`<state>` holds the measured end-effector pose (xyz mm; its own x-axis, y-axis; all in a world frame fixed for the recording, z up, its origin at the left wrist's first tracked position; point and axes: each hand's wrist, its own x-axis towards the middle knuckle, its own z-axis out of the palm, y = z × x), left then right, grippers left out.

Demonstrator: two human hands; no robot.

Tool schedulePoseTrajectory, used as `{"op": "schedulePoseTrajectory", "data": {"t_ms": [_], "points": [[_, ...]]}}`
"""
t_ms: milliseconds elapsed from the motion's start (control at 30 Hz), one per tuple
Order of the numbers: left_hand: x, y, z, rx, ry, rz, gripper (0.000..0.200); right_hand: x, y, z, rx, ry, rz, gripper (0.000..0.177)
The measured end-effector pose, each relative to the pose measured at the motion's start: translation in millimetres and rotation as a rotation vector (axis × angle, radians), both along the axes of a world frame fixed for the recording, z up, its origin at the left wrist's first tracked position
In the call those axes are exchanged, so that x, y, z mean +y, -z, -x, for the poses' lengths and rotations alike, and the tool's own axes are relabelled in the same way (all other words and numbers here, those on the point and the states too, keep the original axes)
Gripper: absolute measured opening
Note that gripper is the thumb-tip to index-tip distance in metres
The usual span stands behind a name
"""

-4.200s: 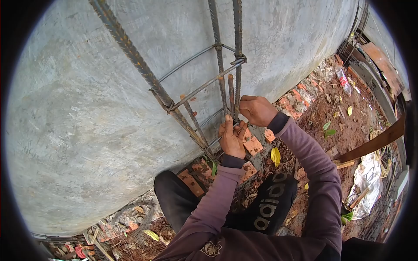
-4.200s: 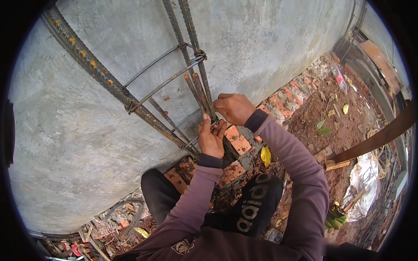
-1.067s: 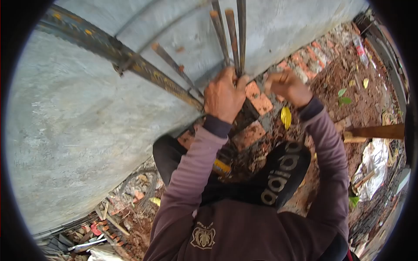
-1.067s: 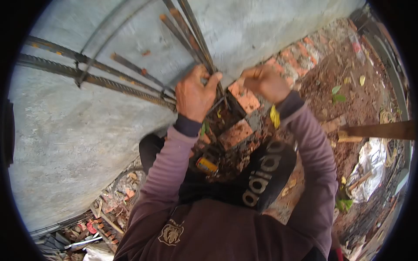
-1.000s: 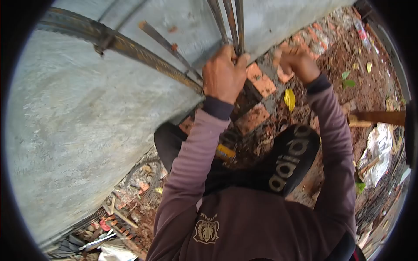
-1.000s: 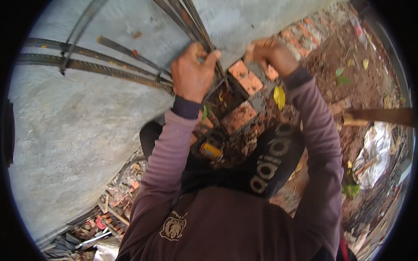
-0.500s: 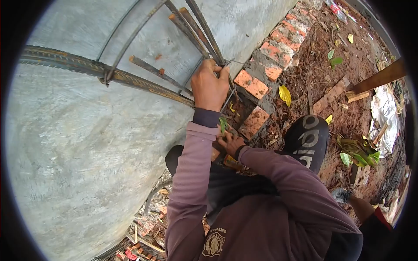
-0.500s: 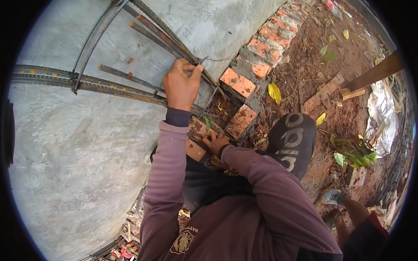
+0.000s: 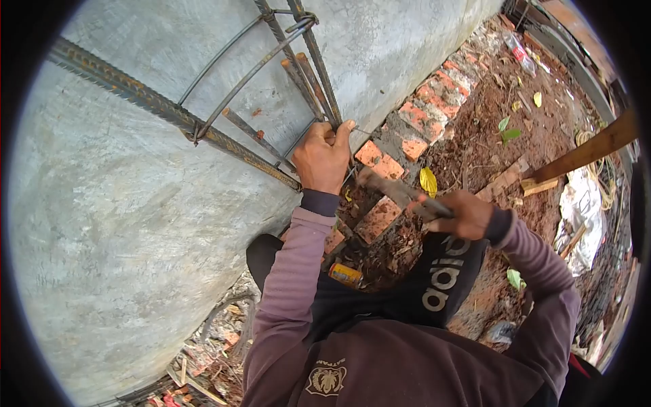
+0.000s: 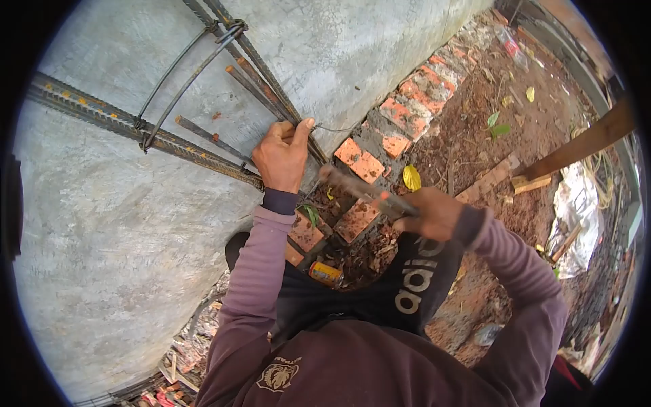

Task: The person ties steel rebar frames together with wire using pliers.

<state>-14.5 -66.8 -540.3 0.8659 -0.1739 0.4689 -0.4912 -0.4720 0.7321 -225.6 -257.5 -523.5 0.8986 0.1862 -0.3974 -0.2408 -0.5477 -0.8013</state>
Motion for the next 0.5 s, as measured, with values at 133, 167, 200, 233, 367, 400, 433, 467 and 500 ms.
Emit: {"op": "schedulePoseTrajectory", "data": {"t_ms": [133, 167, 200, 233, 367, 400, 433, 467, 500], "points": [[-6, 0, 3, -0.046, -0.114, -0.01, 0.041, -32, -39, 3, -0.268, 0.16, 0.199, 0.026], [-8, -2, 5, -0.068, -0.138, -0.071, 0.043, -39, -43, -1, -0.36, 0.179, 0.313, 0.027], [-9, -5, 8, -0.086, -0.164, -0.133, 0.045, -51, -37, -11, -0.458, 0.17, 0.431, 0.031], [-11, -10, 10, -0.106, -0.187, -0.197, 0.048, -63, -30, -24, -0.558, 0.163, 0.546, 0.038], [-17, -13, 13, -0.082, -0.236, -0.388, 0.053, -78, -24, -74, -0.584, 0.111, 0.86, 0.069], [-19, -11, 13, -0.12, -0.242, -0.415, 0.049, -80, -16, -84, -0.614, 0.096, 0.891, 0.077], [-21, -9, 14, -0.158, -0.245, -0.445, 0.046, -81, -12, -89, -0.659, 0.081, 0.934, 0.082], [-25, -7, 13, -0.198, -0.247, -0.475, 0.042, -81, -7, -93, -0.704, 0.068, 0.977, 0.087], [-27, -7, 11, -0.204, -0.248, -0.487, 0.041, -82, -2, -98, -0.744, 0.058, 1.019, 0.093]]}}
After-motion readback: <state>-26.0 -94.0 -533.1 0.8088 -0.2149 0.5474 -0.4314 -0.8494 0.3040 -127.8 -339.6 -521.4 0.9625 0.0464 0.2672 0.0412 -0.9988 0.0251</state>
